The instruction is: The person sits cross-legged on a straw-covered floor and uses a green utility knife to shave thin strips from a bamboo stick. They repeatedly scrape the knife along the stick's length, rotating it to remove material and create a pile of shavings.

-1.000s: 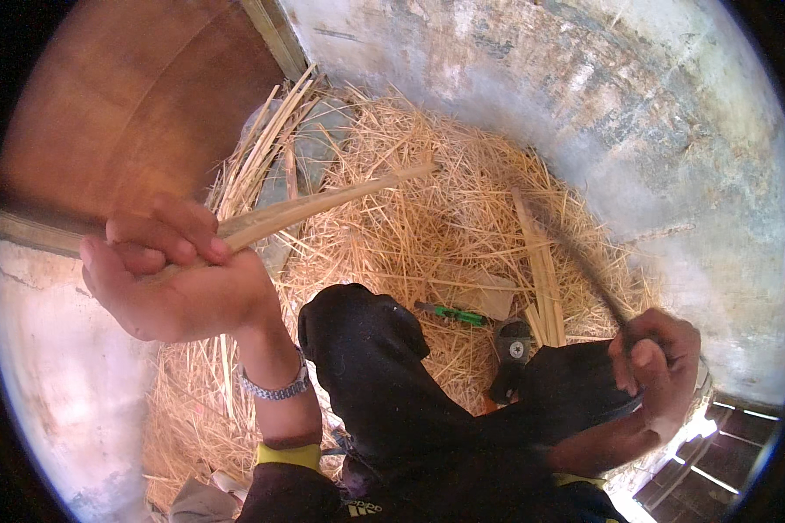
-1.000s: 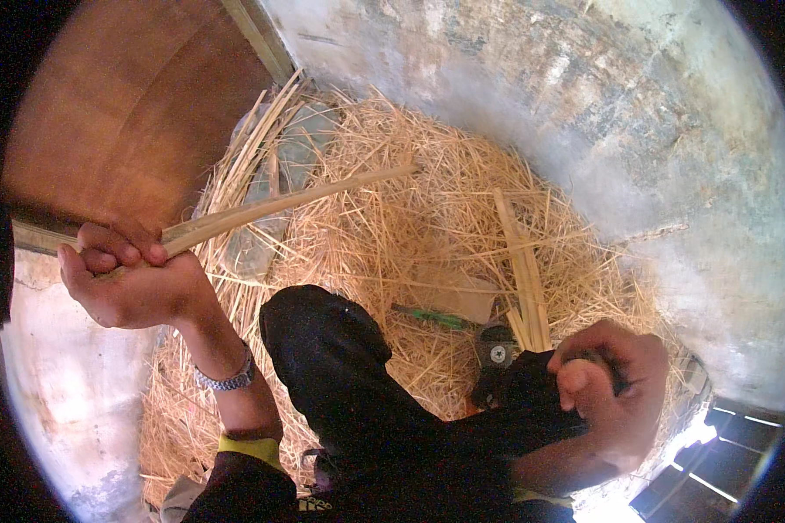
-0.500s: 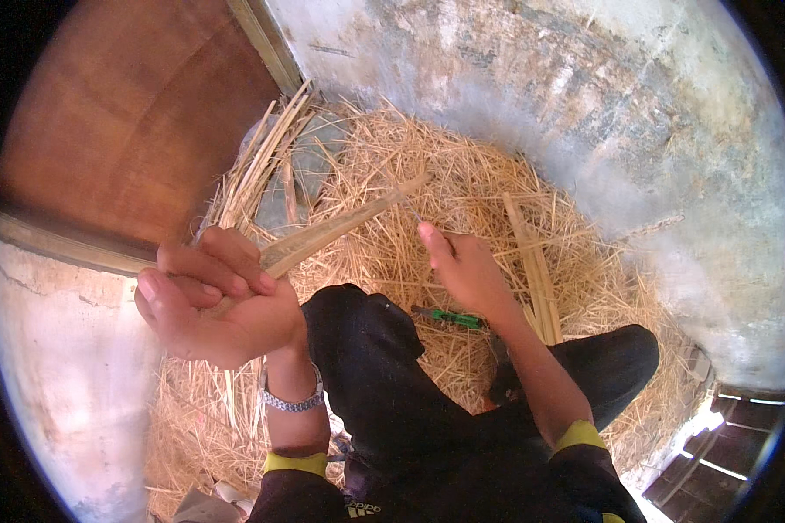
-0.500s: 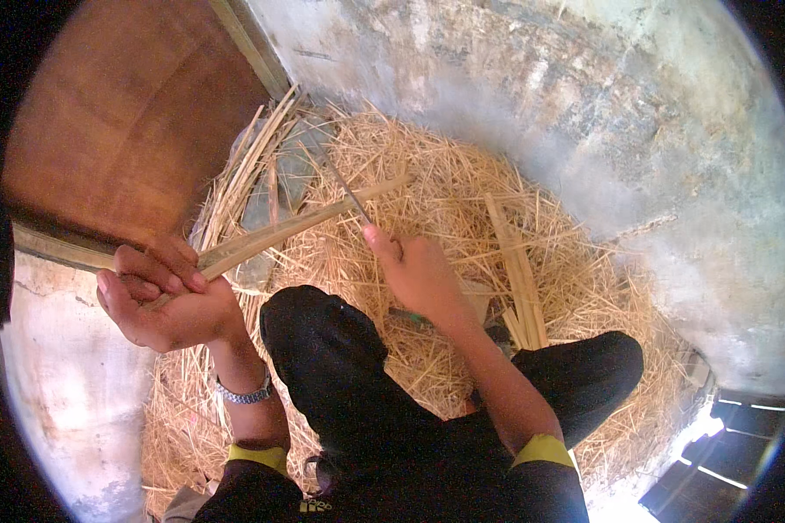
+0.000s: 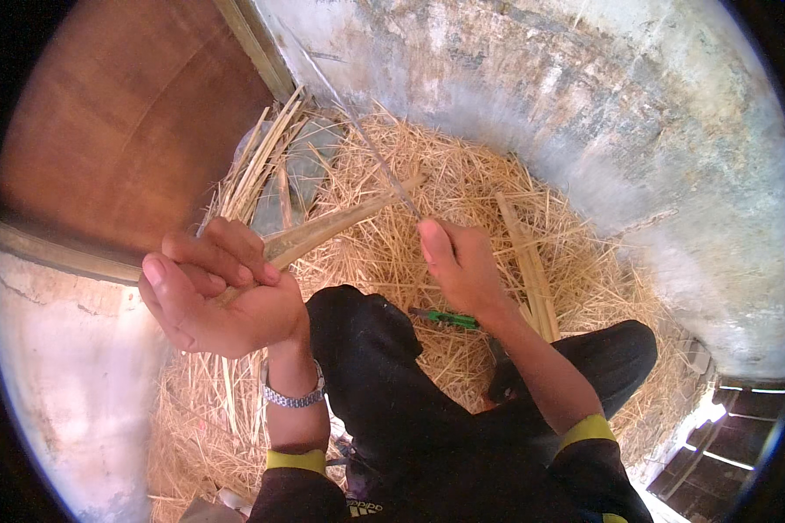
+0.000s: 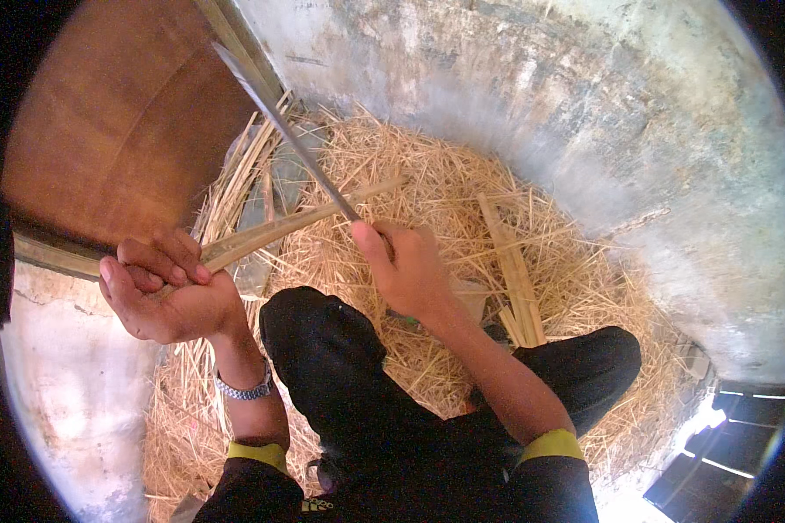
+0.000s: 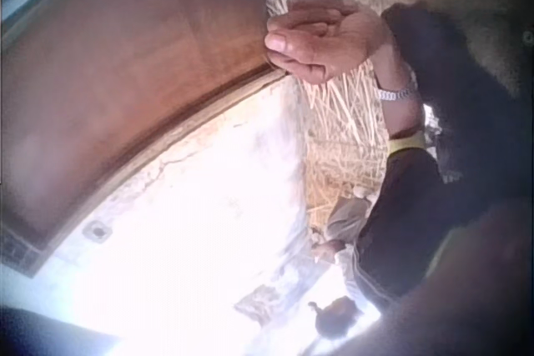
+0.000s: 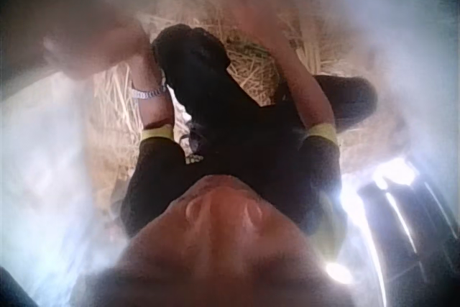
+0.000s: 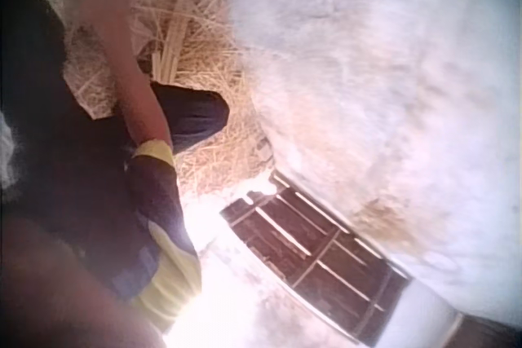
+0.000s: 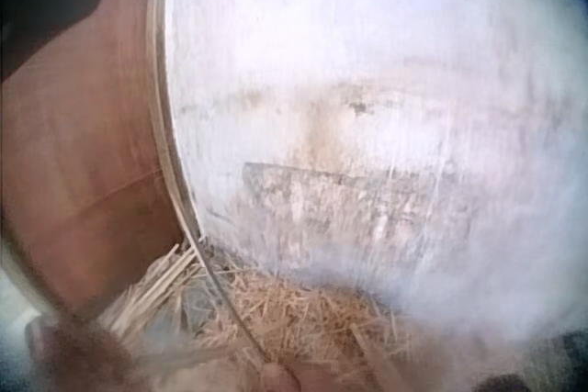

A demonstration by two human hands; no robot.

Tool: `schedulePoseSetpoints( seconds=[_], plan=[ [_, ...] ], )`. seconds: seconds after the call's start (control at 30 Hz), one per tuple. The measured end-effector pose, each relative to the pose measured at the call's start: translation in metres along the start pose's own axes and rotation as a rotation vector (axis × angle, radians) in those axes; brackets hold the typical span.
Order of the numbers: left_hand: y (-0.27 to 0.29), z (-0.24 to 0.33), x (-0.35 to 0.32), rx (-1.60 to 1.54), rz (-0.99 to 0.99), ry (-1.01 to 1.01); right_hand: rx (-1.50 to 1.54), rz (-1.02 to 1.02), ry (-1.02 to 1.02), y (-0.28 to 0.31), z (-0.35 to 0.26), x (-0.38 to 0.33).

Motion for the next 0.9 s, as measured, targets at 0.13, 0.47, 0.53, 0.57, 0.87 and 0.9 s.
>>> schedulePoseSetpoints(
  seconds=[0.13, 0.47, 0.53, 0.57, 0.87, 0.9],
  plan=[
    [-0.001, 0.006, -0.001, 0.149, 0.062, 0.015, -0.161, 0.013, 0.025, -0.009, 0.054, -0.02],
    [0.009, 0.001, -0.001, 0.051, 0.036, -0.02, -0.125, 0.079, -0.283, 0.04, 0.06, -0.022],
    [0.009, 0.009, -0.003, 0.195, 0.047, -0.158, -0.046, 0.049, -0.163, 0.033, 0.036, -0.02],
    [0.004, 0.006, -0.004, 0.087, 0.01, -0.109, 0.011, -0.012, -0.143, 0.026, 0.032, -0.022],
    [-0.008, 0.004, -0.01, -0.051, -0.029, -0.006, -0.288, -0.037, -0.428, 0.002, 0.078, 0.006],
    [-0.007, 0.002, -0.011, -0.08, -0.016, 0.018, -0.243, -0.035, -0.368, 0.006, 0.06, 0.007]
  ],
)
Point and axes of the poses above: each hand's wrist, its own x-axis towards the middle knuckle, its own y-axis out of the back of the hand, z = x × y, the point moved 9 cm from there along x, towards the middle knuckle, and after that the axes turned 2 degrees about -y, right-handed, at the moved point
